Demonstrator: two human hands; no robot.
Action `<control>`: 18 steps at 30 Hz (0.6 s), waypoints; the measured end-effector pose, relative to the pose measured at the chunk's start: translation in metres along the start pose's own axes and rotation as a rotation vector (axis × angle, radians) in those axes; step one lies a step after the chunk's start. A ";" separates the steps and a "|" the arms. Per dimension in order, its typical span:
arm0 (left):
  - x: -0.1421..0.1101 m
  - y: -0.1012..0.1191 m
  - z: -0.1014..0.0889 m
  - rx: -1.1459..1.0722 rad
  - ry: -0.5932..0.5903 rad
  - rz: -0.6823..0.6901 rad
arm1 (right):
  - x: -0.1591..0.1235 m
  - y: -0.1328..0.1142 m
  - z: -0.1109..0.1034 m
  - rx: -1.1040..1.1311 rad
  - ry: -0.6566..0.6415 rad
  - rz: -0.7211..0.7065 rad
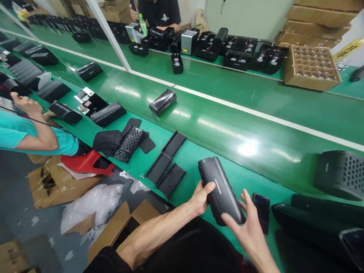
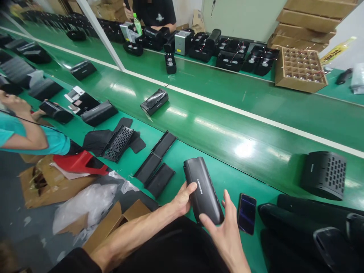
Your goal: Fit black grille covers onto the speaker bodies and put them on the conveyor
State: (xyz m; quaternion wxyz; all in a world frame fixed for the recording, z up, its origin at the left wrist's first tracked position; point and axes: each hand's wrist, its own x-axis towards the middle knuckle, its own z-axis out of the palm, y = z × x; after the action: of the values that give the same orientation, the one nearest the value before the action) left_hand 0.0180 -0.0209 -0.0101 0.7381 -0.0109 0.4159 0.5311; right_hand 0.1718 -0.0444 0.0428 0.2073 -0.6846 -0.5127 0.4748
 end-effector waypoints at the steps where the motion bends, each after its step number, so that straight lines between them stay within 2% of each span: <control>1: 0.001 -0.004 0.002 -0.016 0.053 0.024 | -0.006 0.000 0.008 0.008 0.101 -0.008; 3: 0.002 -0.008 0.004 -0.024 0.108 0.047 | -0.014 0.001 0.019 0.030 0.260 0.013; 5: 0.001 -0.004 -0.001 0.015 0.076 -0.014 | -0.017 0.005 0.018 0.053 0.318 0.062; 8: -0.002 0.023 -0.022 0.154 -0.018 -0.110 | -0.026 0.018 -0.009 0.049 0.232 0.079; 10: -0.004 0.051 -0.038 0.301 -0.094 -0.070 | -0.038 0.029 -0.032 0.066 0.157 0.084; 13: -0.005 0.084 -0.051 0.529 -0.355 -0.109 | -0.059 0.040 -0.052 0.106 0.057 0.113; 15: -0.007 0.093 -0.053 0.618 -0.497 -0.168 | -0.068 0.044 -0.054 0.141 0.002 0.143; 18: -0.016 0.091 -0.052 0.700 -0.535 -0.195 | -0.073 0.052 -0.051 0.211 -0.044 0.186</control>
State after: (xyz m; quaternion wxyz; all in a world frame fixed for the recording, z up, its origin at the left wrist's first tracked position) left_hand -0.0864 -0.0173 0.0047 0.8255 0.3380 0.3621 0.2704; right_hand 0.2401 -0.1194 0.0585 0.2220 -0.6931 -0.3989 0.5579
